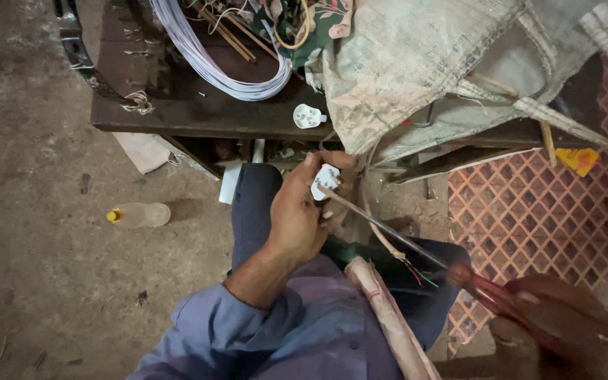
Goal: The person sits on the floor and wires an electrical plug: they strip insulation from the wire ends using a screwdriver, twist the exposed conductors, and secure the wires into the plug's terminals by hand. They use pliers to trim and adjust the wires and continue fitting the wires into the plug body.
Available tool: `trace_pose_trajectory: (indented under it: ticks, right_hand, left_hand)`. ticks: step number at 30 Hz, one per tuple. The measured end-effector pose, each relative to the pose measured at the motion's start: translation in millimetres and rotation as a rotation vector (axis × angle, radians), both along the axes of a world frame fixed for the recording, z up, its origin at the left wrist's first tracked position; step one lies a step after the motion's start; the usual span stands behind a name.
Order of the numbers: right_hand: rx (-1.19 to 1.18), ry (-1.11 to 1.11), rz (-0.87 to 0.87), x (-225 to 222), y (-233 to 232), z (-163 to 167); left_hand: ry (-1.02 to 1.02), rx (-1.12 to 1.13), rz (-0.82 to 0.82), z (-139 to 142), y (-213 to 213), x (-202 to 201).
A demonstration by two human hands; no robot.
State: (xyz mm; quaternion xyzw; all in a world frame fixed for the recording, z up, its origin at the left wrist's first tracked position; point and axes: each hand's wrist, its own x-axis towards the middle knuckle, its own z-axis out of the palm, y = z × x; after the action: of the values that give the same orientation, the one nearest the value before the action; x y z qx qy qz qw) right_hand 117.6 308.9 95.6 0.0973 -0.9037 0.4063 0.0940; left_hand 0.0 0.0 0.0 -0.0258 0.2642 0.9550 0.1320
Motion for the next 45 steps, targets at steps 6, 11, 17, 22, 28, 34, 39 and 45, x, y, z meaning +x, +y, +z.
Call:
trace_pose_trajectory:
  ticks: [6, 11, 17, 22, 28, 34, 39, 45]
  right_hand:
    - [0.083, 0.027, 0.056, 2, 1, -10]
    - [0.138, -0.152, 0.063, -15, -10, 7]
    - [0.369, 0.158, 0.093, -18, -29, 23]
    - [0.242, 0.271, 0.102, -7, -25, 9]
    - [0.081, -0.318, 0.291, -32, -13, 21]
    - [0.217, 0.200, 0.018, -10, -49, 21]
    - [0.326, 0.252, 0.126, -20, -44, 27]
    - [0.297, 0.180, 0.317, -30, -42, 37]
  left_hand:
    - [-0.033, 0.013, -0.021, 8, 0, 2]
    - [-0.045, -0.034, -0.013, 11, 0, 3]
    - [-0.037, -0.059, -0.017, 15, -2, 3]
    - [-0.029, -0.050, -0.034, 17, -2, 5]
    - [-0.075, -0.121, -0.001, 16, -3, 3]
    - [0.049, -0.132, -0.010, 12, -3, 5]
    - [-0.009, -0.217, 0.027, 12, -2, 6]
    - [-0.052, -0.222, 0.055, 11, 2, 7]
